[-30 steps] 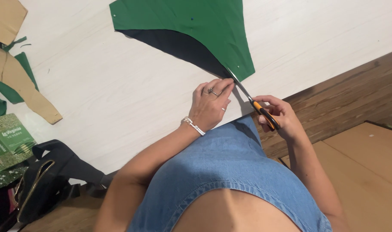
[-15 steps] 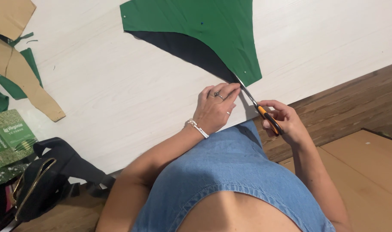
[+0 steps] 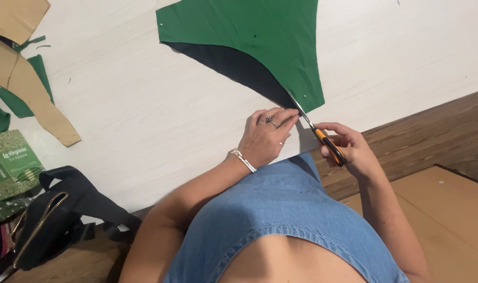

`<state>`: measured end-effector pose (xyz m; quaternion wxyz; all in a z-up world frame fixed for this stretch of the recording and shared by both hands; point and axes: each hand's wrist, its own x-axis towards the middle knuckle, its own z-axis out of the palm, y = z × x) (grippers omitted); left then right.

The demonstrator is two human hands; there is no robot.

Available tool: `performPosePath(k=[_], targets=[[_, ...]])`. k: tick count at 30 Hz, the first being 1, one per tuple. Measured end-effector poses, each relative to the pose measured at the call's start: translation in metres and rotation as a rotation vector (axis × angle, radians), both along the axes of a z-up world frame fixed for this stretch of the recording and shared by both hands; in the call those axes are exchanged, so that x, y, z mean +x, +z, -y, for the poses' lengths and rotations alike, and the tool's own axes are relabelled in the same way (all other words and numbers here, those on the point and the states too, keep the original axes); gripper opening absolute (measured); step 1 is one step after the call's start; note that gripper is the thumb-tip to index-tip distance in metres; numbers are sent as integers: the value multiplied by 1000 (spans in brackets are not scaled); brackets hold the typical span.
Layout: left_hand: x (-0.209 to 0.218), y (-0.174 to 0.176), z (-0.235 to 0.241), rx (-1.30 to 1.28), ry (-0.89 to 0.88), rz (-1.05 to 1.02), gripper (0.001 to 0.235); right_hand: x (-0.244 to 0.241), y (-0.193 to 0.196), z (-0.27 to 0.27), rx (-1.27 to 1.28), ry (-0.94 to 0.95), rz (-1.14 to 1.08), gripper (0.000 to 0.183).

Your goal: Cutting fabric pieces using scissors according to a pattern.

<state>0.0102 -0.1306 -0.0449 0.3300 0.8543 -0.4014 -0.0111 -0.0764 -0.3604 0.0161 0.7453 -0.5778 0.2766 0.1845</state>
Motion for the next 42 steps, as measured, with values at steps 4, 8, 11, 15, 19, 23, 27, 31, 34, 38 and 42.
performPosePath(k=[4, 8, 11, 15, 19, 23, 27, 31, 34, 38, 42], targets=[[1, 0, -1, -33, -5, -7, 36, 4, -5, 3, 2, 1, 6, 57], [3, 2, -1, -34, -13, 15, 35, 12, -11, 5, 23, 5, 34, 56], [3, 1, -1, -27, -24, 1, 36, 18, -8, 5, 18, 19, 35, 58], [3, -1, -2, -21, -21, -1, 36, 21, -9, 6, 14, 31, 12, 59], [2, 0, -2, -19, -15, -11, 36, 21, -14, 8, -3, 67, 11, 59], [4, 1, -3, -11, -24, -21, 36, 23, -15, 11, -20, 95, 10, 61], [3, 4, -2, -17, -17, -40, 35, 24, -14, 13, -22, 101, 8, 60], [5, 3, -3, -37, -18, -38, 33, 25, -17, 16, 52, 66, 28, 60], [3, 6, -2, -39, -7, -51, 32, 31, -22, 14, 107, 37, 44, 61], [3, 9, -3, -46, -2, -65, 32, 48, -22, 8, 135, 40, 73, 59], [3, 10, -3, -67, 11, -72, 30, 60, -17, 11, 110, 85, 69, 57]])
